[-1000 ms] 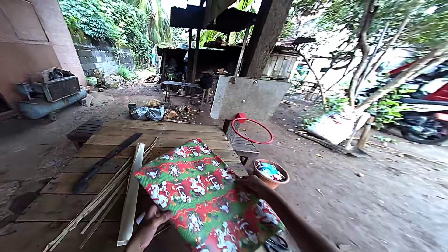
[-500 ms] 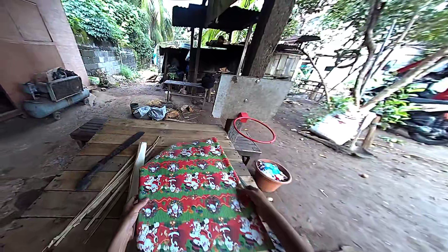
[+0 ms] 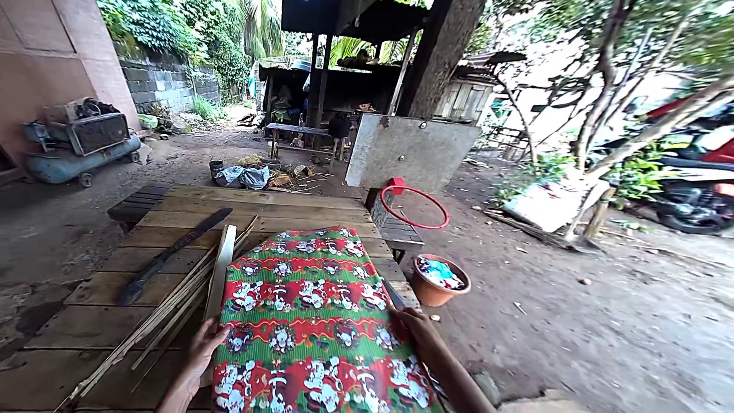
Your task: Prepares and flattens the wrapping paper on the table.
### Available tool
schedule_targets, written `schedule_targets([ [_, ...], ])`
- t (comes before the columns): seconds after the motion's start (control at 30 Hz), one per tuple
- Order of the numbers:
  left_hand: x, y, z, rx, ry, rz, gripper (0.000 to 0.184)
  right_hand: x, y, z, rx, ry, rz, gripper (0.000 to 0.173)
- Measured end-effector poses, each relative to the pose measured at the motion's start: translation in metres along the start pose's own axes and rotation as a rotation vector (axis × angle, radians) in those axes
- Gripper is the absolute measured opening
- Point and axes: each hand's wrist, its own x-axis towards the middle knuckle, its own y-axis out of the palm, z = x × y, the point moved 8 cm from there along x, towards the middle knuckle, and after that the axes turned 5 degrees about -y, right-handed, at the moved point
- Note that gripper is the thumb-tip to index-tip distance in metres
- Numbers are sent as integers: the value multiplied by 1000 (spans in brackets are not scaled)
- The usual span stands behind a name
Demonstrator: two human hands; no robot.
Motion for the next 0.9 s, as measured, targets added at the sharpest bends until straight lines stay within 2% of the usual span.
schedule_targets([
  [0.17,-7,-11,6,26,77,35,51,-3,-4,-1,4,1,-11,15],
  [0.33,-10,-28,7,90,158,-63,44,-4,-4,-5,-3,25,-22,20],
  [0.43,-10,-38,9,329,222,-171,45,-6,-2,-7,7,44,4,20],
  [0.5,-20,-37,-6,502,307,-264,46,-5,-2,-9,15,46,15,18],
  [0.6,-47,0,-55,641,564,-296,46,-5,2,-12,-7,39,30,17],
  [0.7,-60,70,-86,737,804,-122,52,-3,6,-11,-37,26,19,18],
  [0.77,-62,121,-95,819,900,14,58,-1,7,-13,-37,20,18,17],
  [0.83,-54,168,-98,938,881,163,65,1,7,-16,-36,24,33,17],
  [0.9,-35,204,-92,1095,771,295,74,3,5,-20,-38,18,35,17],
])
